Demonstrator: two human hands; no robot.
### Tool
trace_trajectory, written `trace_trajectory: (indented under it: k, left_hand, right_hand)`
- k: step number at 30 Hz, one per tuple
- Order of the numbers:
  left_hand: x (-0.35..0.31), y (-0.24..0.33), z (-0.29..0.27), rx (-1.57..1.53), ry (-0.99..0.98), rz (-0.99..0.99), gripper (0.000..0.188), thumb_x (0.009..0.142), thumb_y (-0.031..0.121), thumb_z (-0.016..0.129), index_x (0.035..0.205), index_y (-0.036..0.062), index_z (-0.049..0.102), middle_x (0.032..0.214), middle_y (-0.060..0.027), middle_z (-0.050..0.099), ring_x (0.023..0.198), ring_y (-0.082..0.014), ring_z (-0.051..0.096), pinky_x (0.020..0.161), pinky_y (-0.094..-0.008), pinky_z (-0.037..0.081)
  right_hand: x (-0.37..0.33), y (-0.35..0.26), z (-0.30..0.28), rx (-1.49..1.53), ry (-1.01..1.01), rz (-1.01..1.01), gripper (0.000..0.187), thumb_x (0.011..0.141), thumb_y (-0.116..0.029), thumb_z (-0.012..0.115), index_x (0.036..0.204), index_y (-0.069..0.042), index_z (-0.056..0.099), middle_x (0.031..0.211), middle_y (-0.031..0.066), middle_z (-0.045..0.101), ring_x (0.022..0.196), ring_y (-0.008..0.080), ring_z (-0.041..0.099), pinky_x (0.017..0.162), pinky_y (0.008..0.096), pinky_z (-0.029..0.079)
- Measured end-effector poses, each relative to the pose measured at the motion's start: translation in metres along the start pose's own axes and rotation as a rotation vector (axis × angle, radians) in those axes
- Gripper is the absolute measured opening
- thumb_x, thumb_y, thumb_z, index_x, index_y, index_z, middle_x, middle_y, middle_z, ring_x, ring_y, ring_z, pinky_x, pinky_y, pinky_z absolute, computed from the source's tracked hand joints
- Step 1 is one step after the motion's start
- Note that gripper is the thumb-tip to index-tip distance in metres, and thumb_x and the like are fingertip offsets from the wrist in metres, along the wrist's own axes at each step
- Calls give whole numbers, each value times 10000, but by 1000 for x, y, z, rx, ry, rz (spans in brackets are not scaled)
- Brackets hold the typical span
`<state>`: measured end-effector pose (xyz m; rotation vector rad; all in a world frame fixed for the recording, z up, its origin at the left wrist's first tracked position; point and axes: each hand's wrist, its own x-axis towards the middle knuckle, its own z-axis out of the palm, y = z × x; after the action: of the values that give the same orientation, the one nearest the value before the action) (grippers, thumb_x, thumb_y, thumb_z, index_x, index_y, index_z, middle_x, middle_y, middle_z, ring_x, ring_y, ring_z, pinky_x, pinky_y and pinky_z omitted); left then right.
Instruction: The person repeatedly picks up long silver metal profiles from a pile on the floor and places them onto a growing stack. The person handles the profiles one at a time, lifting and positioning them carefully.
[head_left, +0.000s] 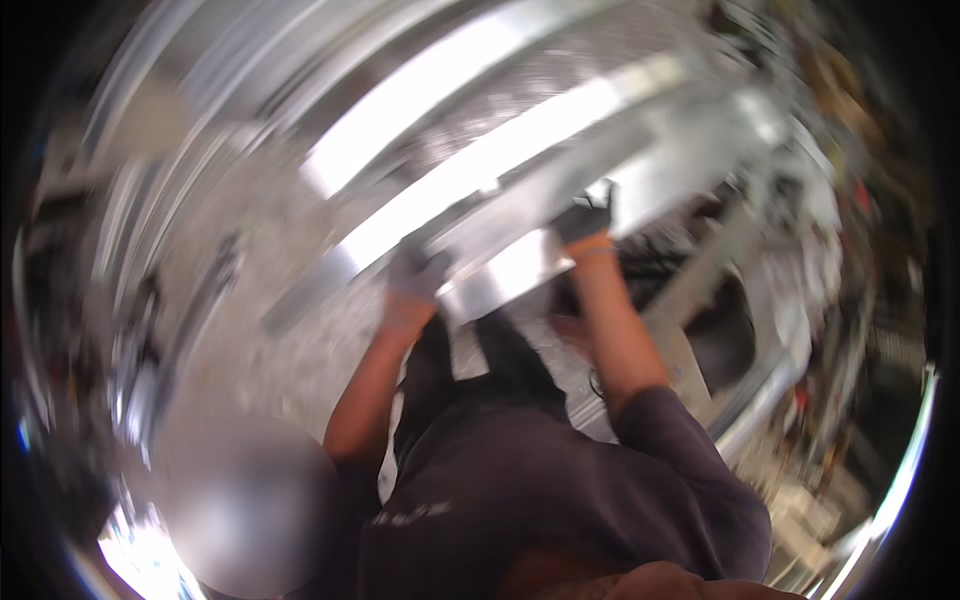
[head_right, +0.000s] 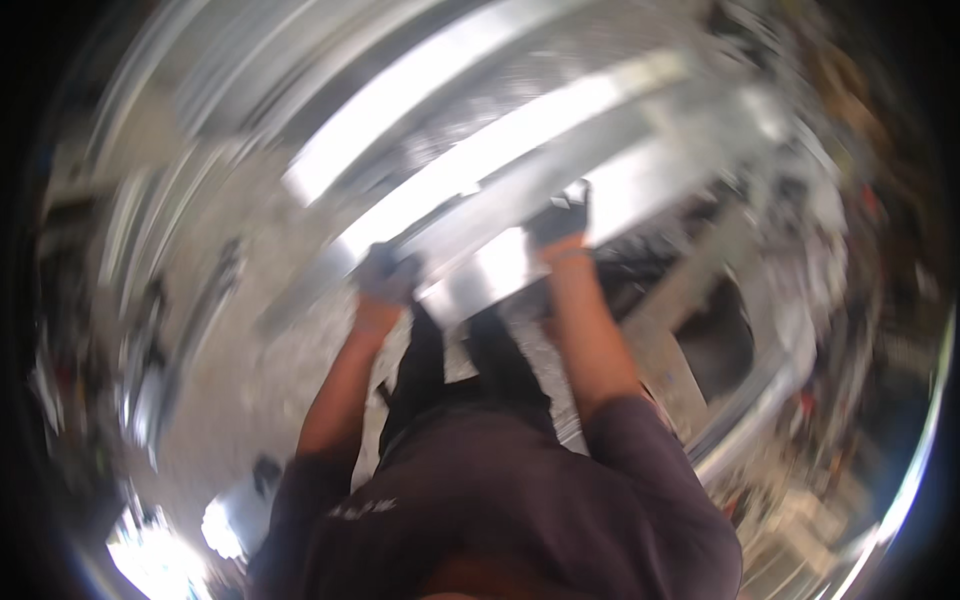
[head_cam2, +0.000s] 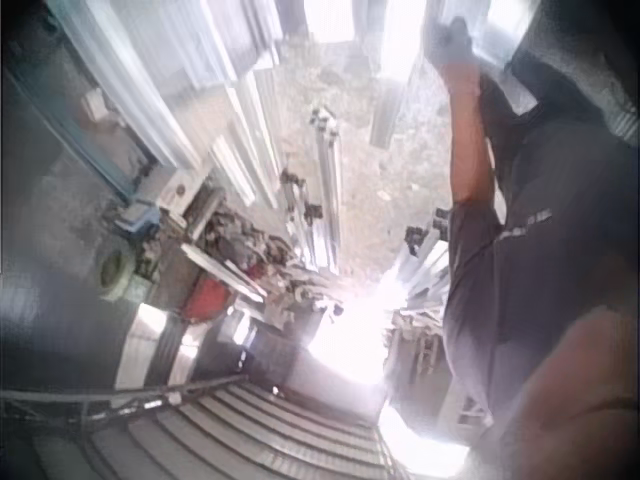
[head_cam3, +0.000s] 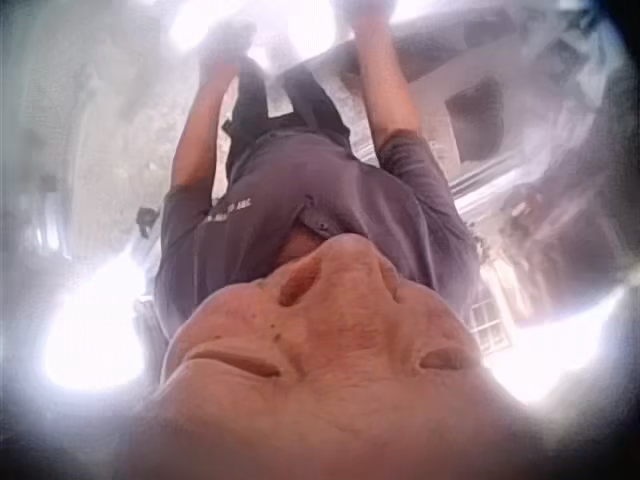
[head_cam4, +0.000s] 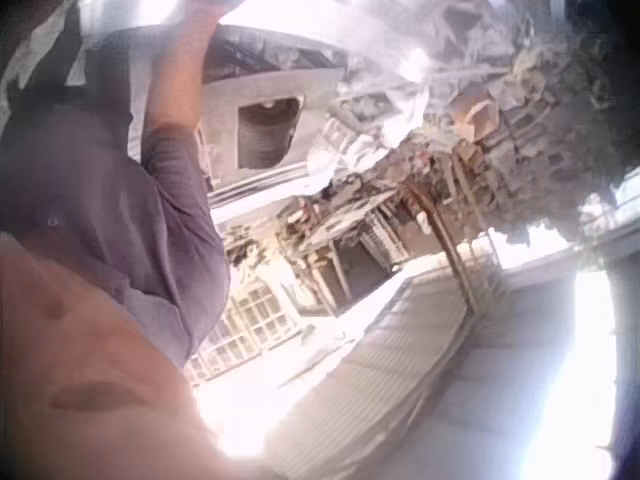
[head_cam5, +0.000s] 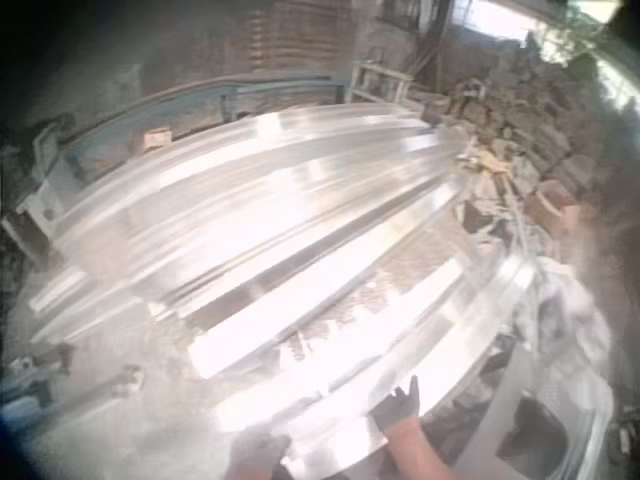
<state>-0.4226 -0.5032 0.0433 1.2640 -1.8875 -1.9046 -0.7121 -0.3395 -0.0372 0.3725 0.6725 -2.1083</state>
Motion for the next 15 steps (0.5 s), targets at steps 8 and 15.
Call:
trace_trajectory:
  k: [8, 15]
  left_hand:
    - [-33, -67, -7, -292, 65, -86, 273, 953, 120, 665, 1155, -21, 547, 870, -34, 565, 773, -120, 609, 630, -296, 580]
    - [-10, -65, 1, -254, 30, -123, 208, 956, 84, 655, 1125, 16, 553, 918, -27, 572, 790, -119, 604, 656, -310, 601]
  right_hand:
    - [0, 29, -17, 177, 261, -100, 272, 1006, -194, 597, 1201, -6, 615, 1120, 147, 682, 1014, 299, 673, 903, 443, 560]
    - [5, 22, -38, 103, 220, -215, 313, 977, -219, 654, 1204, -7, 612, 1102, 132, 686, 970, 270, 683, 840, 406, 562]
